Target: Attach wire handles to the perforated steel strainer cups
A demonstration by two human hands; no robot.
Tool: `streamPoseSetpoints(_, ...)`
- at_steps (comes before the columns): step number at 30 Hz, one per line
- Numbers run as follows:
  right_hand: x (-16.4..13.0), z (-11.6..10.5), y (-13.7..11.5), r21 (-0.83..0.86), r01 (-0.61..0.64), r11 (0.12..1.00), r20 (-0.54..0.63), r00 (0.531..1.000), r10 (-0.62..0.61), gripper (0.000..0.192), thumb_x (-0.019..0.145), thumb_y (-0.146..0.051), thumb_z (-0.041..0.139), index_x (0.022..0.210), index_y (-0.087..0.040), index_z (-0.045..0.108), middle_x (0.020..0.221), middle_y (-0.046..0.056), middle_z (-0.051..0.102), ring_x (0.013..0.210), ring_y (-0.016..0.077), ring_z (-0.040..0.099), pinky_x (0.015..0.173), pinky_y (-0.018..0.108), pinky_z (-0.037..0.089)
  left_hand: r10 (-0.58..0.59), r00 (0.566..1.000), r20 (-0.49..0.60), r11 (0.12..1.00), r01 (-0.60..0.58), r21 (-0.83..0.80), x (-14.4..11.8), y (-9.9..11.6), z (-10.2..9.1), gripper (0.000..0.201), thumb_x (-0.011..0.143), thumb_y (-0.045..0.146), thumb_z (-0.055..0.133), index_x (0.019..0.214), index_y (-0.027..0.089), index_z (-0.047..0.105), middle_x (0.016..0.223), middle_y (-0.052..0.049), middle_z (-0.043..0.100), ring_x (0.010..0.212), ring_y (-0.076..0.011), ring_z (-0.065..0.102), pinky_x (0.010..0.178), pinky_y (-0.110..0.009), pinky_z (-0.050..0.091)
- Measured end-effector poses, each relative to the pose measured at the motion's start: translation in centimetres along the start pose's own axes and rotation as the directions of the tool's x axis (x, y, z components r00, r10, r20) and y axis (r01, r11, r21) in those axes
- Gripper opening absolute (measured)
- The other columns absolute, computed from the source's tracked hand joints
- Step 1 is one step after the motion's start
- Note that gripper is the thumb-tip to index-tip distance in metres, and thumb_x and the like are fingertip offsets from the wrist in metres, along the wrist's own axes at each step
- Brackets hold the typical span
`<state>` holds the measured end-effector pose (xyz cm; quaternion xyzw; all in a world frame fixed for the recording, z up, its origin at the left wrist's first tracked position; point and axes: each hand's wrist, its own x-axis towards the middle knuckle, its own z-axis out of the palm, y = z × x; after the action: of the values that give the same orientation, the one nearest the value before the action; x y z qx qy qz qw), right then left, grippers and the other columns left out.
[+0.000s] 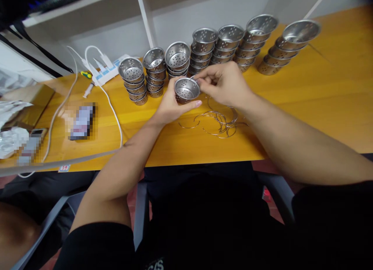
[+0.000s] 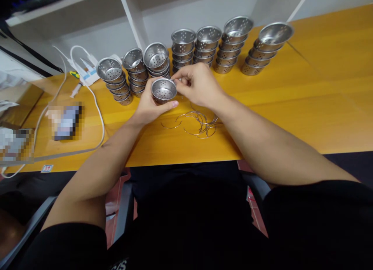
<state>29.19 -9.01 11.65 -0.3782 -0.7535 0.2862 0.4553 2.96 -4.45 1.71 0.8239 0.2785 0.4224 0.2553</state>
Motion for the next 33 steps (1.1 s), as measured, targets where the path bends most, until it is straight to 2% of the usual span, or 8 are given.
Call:
streamPoseSetpoints(7, 0.1, 0.7, 0.2, -0.061, -0.004, 0.998, -0.008, 1.000, 0.004, 0.028, 0.112, -0.052, 0.104, 0.113, -0.028, 0.089, 0.075, 0.004, 0.066, 0.081, 0.0283, 0.067, 0.080, 0.047, 0.063, -0.053, 0.999, 0.010, 0.998, 0.053, -0.015, -0.2, 0.9, -0.1, 0.119, 0.108, 0.073, 0.101, 0.195, 0.030, 0.032, 0.179, -0.021, 0.064, 0.174, -0.0441, 0.069, 0.154, -0.072, 0.055)
streamPoseSetpoints(11, -0.1, 1.3, -0.4, -0.151, -0.036, 0.988, -0.034, 0.999, 0.032, 0.021, 0.114, -0.048, 0.100, 0.112, -0.028, 0.091, 0.079, 0.004, 0.070, 0.081, 0.0297, 0.071, 0.081, 0.050, 0.065, -0.040, 0.999, 0.008, 0.999, 0.040, 0.003, -0.2, 1.0, -0.1, 0.120, 0.107, 0.074, 0.100, 0.194, 0.029, 0.031, 0.182, -0.022, 0.061, 0.178, -0.0460, 0.065, 0.155, -0.071, 0.053)
streamPoseSetpoints(15, -0.1, 1.6, -0.6, -0.170, -0.075, 0.983, -0.061, 0.996, 0.066, 0.023, 0.115, -0.050, 0.100, 0.115, -0.028, 0.091, 0.082, 0.005, 0.073, 0.083, 0.0308, 0.075, 0.082, 0.050, 0.066, -0.087, 0.996, -0.005, 0.996, 0.087, 0.018, -0.2, 1.5, -0.1, 0.117, 0.106, 0.074, 0.101, 0.191, 0.028, 0.035, 0.179, -0.022, 0.063, 0.177, -0.0466, 0.066, 0.154, -0.071, 0.053)
streamPoseSetpoints(19, -0.1, 1.7, -1.0, -0.137, -0.065, 0.988, -0.049, 0.997, 0.059, 0.025, 0.114, -0.053, 0.097, 0.114, -0.029, 0.090, 0.080, 0.003, 0.071, 0.077, 0.0269, 0.065, 0.081, 0.050, 0.062, -0.112, 0.993, -0.034, 0.994, 0.112, -0.008, 0.0, 2.5, 0.0, 0.110, 0.105, 0.072, 0.102, 0.186, 0.027, 0.042, 0.172, -0.022, 0.068, 0.172, -0.0456, 0.070, 0.151, -0.072, 0.057)
streamPoseSetpoints(23, -0.4, 2.1, -2.0, -0.033, -0.073, 0.997, -0.063, 0.995, 0.071, 0.027, 0.108, -0.057, 0.100, 0.117, -0.034, 0.087, 0.075, 0.001, 0.066, 0.073, 0.0256, 0.055, 0.078, 0.053, 0.057, -0.126, 0.990, -0.057, 0.992, 0.125, -0.006, 0.0, 3.6, 0.0, 0.104, 0.105, 0.067, 0.105, 0.183, 0.027, 0.048, 0.165, -0.018, 0.073, 0.165, -0.0429, 0.075, 0.150, -0.069, 0.058)
streamPoseSetpoints(29, -0.4, 2.6, -1.7, 0.081, -0.051, 0.995, -0.070, 0.996, 0.056, 0.040, 0.101, -0.077, 0.102, 0.102, -0.041, 0.085, 0.065, 0.003, 0.059, 0.083, 0.0303, 0.058, 0.080, 0.057, 0.061, -0.080, 0.996, -0.039, 0.996, 0.081, 0.031, -0.2, 4.3, -0.3, 0.098, 0.111, 0.067, 0.099, 0.185, 0.028, 0.047, 0.165, -0.017, 0.073, 0.163, -0.0403, 0.076, 0.151, -0.066, 0.058)
streamPoseSetpoints(33, -0.3, 2.5, -1.5, 0.085, -0.067, 0.994, -0.068, 0.995, 0.073, 0.040, 0.099, -0.074, 0.105, 0.102, -0.038, 0.086, 0.070, 0.004, 0.065, 0.086, 0.0317, 0.064, 0.080, 0.056, 0.065, -0.041, 0.999, -0.009, 0.998, 0.041, 0.043, -0.2, 3.5, -0.4, 0.100, 0.113, 0.075, 0.093, 0.186, 0.028, 0.044, 0.166, -0.016, 0.072, 0.165, -0.0407, 0.076, 0.153, -0.067, 0.056)
